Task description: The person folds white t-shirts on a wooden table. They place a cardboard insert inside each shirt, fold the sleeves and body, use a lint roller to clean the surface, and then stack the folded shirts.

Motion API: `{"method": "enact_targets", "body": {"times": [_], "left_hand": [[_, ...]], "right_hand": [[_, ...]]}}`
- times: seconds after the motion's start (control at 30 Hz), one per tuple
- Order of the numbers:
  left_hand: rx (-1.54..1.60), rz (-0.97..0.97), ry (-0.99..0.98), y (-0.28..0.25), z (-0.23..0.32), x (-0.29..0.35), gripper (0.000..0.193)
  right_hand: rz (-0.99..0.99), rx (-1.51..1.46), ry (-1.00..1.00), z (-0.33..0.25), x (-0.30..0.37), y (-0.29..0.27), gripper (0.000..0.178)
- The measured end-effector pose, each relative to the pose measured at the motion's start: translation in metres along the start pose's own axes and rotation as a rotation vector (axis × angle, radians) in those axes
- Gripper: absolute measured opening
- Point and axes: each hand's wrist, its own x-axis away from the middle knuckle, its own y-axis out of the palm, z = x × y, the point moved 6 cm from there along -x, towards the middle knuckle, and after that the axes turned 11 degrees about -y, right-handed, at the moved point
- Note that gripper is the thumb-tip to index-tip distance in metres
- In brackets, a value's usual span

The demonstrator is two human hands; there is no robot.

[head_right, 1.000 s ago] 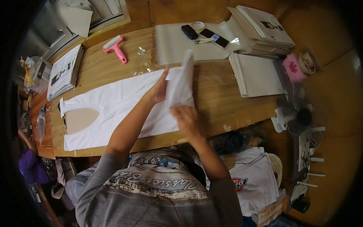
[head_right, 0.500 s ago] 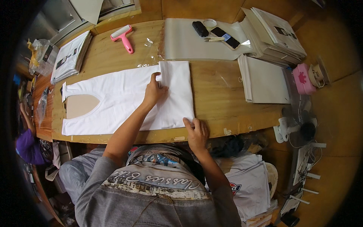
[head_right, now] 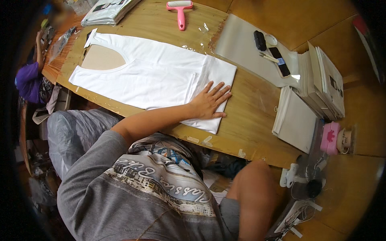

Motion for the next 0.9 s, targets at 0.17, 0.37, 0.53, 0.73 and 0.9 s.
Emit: {"method": "enact_targets", "body": {"times": [0.17,0.37,0.53,0.73,0.9], "left_hand": [[-0.051,-0.074,-0.155,-0.002,0.005,0.02,0.07],[0.053,-0.152,0.049,-0.014,0.045,0.071,0.061],[-0.219,-0.139,0.046,-0.013,0.051,0.083,0.052],[-0.473,-0.045,0.2,-0.007,0.073,0.077,0.041],[-0.17,-0.194,0.092,-0.024,0.056,0.054,0.028]], "right_hand": [[-0.151,0.069,0.306,0.048,0.093,0.057,0.032],[-0.329,0.027,0.559,0.025,0.163,0.072,0.037],[-0.169,0.138,0.585,0.104,0.134,0.058,0.041],[-0.303,0.487,0.637,0.23,0.153,0.094,0.039],[-0.059,0.146,0.624,0.268,0.196,0.08,0.041]]}}
